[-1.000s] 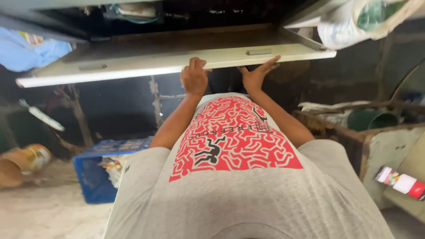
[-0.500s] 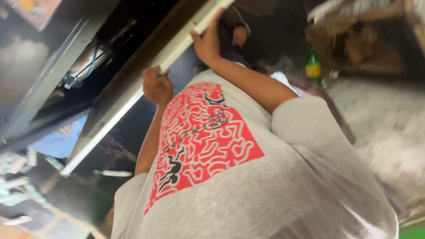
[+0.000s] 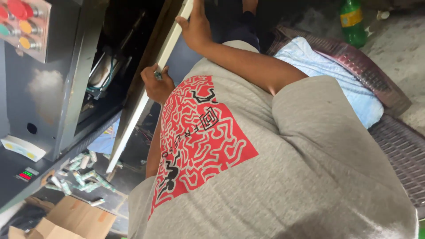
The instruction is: Loading sleeves and clearing jams on an industrial paper cup manufacturing machine.
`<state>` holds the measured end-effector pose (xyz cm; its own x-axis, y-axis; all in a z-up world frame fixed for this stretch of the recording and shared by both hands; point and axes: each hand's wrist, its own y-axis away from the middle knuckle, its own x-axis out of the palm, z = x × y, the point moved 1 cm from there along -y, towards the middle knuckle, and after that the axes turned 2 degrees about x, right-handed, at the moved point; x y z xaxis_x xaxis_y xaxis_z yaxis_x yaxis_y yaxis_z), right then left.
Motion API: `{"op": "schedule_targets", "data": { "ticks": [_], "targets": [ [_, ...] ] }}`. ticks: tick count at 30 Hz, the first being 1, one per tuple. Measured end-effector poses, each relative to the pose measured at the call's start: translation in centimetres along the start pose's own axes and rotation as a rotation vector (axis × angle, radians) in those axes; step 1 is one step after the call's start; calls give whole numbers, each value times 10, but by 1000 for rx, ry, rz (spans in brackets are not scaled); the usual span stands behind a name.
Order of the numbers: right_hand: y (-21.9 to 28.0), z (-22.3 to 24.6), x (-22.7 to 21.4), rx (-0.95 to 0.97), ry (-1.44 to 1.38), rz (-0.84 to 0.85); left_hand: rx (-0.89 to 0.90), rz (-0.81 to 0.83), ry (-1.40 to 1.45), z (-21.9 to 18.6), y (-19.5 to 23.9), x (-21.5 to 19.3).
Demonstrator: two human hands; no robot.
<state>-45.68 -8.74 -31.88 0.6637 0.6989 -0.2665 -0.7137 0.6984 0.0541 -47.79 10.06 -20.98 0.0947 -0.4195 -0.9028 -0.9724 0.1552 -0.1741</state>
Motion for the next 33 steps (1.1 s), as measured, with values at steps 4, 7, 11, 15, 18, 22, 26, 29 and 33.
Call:
{"op": "schedule_targets", "data": {
  "ticks": [4, 7, 11, 15, 18, 22, 26, 29, 33],
  "targets": [
    [-4, -7, 5, 104, 58, 44, 61, -47, 31, 12, 0, 2],
    [-4, -14, 7, -71, 72, 14, 63, -46, 41, 15, -2, 4],
    [-7, -12, 8, -55, 142, 15, 60, -36, 43, 15, -4, 0],
    [-7, -8, 5, -41, 103, 9, 78, -23, 45, 13, -4, -1],
    [-6, -5, 4, -10, 84, 20, 77, -21, 51, 12, -4, -2],
    [-6, -5, 2, -2, 77, 11, 74, -30, 73, 8, -3, -6],
    [-5, 11, -7, -41, 54, 8, 95, -48, 69, 5, -4, -8],
    [-4, 19, -12, -12, 40, 29, 101, -70, 62, 8, -3, -6],
    [-3, 11, -8, 0, 31, 73, 113, -82, 63, 9, -4, -6]
  ]
}}
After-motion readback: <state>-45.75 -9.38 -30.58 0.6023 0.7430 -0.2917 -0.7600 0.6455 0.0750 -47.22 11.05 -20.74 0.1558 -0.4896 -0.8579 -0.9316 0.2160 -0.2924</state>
